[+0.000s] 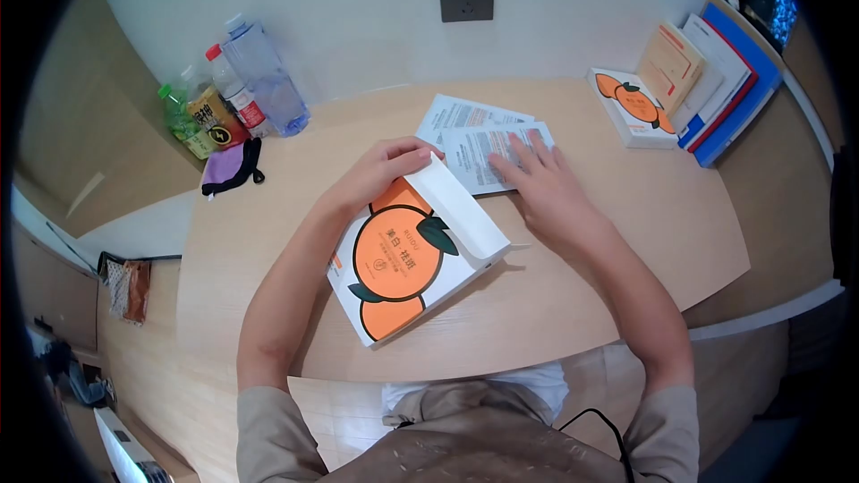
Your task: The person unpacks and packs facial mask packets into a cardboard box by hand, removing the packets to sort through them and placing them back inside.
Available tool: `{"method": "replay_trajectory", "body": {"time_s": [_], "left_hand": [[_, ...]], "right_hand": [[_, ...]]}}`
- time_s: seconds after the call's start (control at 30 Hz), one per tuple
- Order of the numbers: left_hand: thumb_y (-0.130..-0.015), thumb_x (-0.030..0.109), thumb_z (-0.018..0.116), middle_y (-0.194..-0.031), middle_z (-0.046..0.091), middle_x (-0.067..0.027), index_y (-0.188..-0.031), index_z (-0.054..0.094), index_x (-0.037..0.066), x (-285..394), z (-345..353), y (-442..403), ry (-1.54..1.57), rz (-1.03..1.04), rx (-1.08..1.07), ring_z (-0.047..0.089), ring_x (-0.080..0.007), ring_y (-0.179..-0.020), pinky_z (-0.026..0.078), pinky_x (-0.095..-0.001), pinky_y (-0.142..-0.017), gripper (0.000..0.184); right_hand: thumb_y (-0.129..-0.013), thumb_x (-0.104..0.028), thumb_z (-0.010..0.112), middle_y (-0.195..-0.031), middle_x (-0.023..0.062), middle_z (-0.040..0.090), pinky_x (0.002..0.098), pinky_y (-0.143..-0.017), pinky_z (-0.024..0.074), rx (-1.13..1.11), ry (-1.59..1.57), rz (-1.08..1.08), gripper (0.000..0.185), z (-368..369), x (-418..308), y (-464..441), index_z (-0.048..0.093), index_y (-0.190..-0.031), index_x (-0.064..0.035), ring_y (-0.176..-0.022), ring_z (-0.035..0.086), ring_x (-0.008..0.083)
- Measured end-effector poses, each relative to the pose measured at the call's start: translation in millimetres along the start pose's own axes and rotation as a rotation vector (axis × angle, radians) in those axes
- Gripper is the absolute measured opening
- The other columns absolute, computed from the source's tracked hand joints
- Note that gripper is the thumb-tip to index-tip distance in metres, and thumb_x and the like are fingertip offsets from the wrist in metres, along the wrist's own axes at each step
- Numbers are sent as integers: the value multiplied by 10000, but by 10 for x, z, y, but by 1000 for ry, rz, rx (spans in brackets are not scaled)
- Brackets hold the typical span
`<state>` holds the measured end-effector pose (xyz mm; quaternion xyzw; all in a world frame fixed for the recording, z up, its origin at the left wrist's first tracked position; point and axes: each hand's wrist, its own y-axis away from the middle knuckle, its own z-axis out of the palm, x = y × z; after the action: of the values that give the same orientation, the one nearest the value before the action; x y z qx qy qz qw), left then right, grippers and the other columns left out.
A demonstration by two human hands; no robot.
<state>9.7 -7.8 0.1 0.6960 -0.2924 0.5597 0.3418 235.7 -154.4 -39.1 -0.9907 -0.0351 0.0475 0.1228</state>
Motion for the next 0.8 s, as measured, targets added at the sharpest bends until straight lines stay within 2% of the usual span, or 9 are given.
{"method": "replay_trajectory", "body": {"time_s": [0.17, 0.27, 0.33, 0.47, 0.57, 0.63, 0.67, 0.73, 0.8], "left_hand": [[-932, 259, 530, -954, 645, -68, -1123, 632, 12, -27, -28, -5, -32, 32, 7, 623, -106, -855, 503, -236, -777, 329], [-934, 259, 527, -954, 645, -68, -1128, 630, 13, -17, -16, 3, -20, 20, 7, 623, -112, -864, 503, -244, -786, 330], [-933, 260, 528, -952, 644, -68, -1128, 630, 13, -51, -31, -8, -27, 29, -1, 622, -112, -868, 502, -245, -788, 331], [-933, 262, 529, -946, 642, -65, -1123, 630, 15, -36, -32, -4, -26, 37, -29, 618, -110, -870, 500, -243, -790, 328], [-934, 258, 525, -932, 638, -58, -1115, 631, 15, -64, -55, -17, -36, 57, -14, 618, -107, -859, 500, -242, -784, 321], [-933, 258, 526, -923, 635, -55, -1112, 631, 15, -35, -63, 3, -39, 47, 2, 617, -106, -851, 501, -243, -779, 319], [-933, 258, 526, -915, 632, -53, -1109, 632, 16, -29, -59, 8, -44, 36, 10, 617, -104, -843, 502, -244, -774, 317], [-932, 258, 525, -909, 630, -52, -1107, 632, 17, -39, -57, 3, -33, 35, 12, 616, -102, -835, 502, -242, -764, 316], [-932, 258, 525, -904, 628, -51, -1105, 632, 17, -53, -57, -2, -28, 34, 13, 615, -99, -828, 502, -239, -755, 316]], "right_hand": [[-913, -99, 510, -1419, 187, 433, 503, -1065, 340, 55, 0, -61, 444, 126, 12, -78, 468, -1355, -88, -1341, 351, 415], [-906, -109, 525, -1287, 182, 549, 472, -962, 440, 148, -36, -131, 367, 109, 66, -183, 525, -1269, -61, -1224, 491, 385], [-894, -140, 554, -1044, 173, 647, 436, -805, 505, 213, -35, -208, 266, 115, 80, -236, 572, -1140, -40, -1006, 615, 344], [-886, -157, 576, -870, 169, 649, 433, -713, 501, 170, -84, -128, 185, 74, 73, -224, 574, -1020, -29, -859, 637, 331], [-925, -163, 551, -797, 134, 640, 391, -677, 500, 385, -171, 18, 144, 32, 153, -237, 557, -964, -24, -772, 639, 274], [-976, -171, 490, -822, 56, 623, 337, -666, 489, 838, -993, 461, 154, 41, 260, -321, 538, -949, -27, -773, 611, 170], [-976, -171, 490, -822, 56, 623, 337, -666, 489, 832, -991, 461, 154, 8, 342, -310, 538, -949, -27, -773, 611, 170], [-1006, -168, 430, -891, 21, 590, 285, -692, 485, 1004, -1487, 523, 178, -199, 406, -275, 533, -967, -27, -804, 570, 107], [-1006, -161, 429, -928, 39, 588, 284, -723, 493, 908, -1553, 551, 171, -182, 492, -256, 530, -984, -24, -829, 576, 113]]}}
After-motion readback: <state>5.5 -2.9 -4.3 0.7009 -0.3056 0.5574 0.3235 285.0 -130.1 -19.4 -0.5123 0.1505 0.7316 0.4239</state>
